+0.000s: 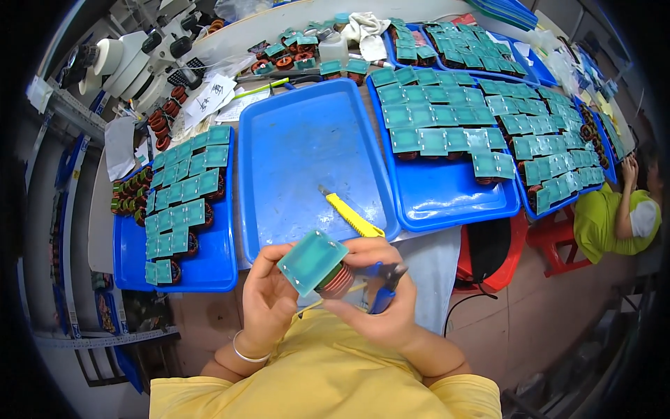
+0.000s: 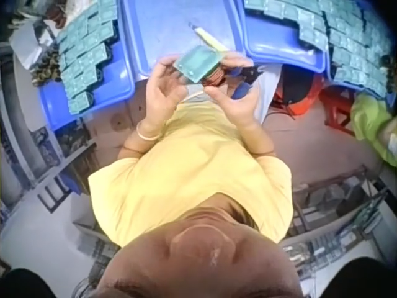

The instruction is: Trim excess wires from electronic components using wire cutters.

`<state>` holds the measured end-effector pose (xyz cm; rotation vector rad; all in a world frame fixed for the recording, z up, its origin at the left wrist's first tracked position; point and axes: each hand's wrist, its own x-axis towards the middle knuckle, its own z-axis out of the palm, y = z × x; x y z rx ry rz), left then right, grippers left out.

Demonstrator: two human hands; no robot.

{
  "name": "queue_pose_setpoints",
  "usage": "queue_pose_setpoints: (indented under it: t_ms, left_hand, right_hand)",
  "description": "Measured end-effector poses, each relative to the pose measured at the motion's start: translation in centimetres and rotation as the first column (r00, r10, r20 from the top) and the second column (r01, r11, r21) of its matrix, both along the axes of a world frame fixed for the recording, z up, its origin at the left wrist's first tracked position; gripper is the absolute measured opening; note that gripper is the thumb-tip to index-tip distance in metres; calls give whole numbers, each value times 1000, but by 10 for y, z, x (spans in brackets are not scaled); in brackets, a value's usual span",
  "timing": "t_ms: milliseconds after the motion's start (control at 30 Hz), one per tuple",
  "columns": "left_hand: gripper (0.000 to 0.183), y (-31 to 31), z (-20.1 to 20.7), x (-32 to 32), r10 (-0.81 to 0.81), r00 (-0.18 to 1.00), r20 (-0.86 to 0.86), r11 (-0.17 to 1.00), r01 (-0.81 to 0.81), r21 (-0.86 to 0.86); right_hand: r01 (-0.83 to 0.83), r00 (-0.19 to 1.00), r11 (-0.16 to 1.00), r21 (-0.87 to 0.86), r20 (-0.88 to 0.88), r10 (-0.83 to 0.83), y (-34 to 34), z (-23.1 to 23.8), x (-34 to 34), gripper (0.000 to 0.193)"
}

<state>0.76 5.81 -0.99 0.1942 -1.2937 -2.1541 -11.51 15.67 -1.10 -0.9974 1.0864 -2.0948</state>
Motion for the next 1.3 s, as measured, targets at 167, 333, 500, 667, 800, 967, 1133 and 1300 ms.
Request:
queue_pose_setpoints:
  t_ms: [167,333,500,667,800,967,1133,1300]
  left_hand:
    - [60,6,8,-9,-24,994,110,996,15,86]
    - [80,-3,5,-7,-71,965,253,977,16,211]
    - [76,-6,9,-4,-141,977,158,911,66,407]
    - [80,-2,2,-2,-184,973,137,891,107,440]
    - [85,3,4,-1,-90,949,304,985,41,166]
    - [83,4,3,1,33,919,393,997,-3,-76]
    - [83,3,5,1,102,918,382,963,5,-270]
    - [83,1,2,4,120,925,360,906,45,-420]
  right_hand:
    - [308,813,951,17,-524,-254,-4,1,7,49]
    - [204,862,958,200,-501,-78,11,13,-4,43]
    - [251,802,914,318,-597,-12,24,10,-28,44]
    - [242,623,927,288,-778,79,24,24,-42,40]
    - [365,317,888,278,-935,162,25,30,-41,45]
    - [325,357,854,407,-889,288,30,38,-33,48]
    - [317,301,856,408,-899,317,33,40,-32,49]
    - [308,274,844,440,-890,364,36,44,-33,41]
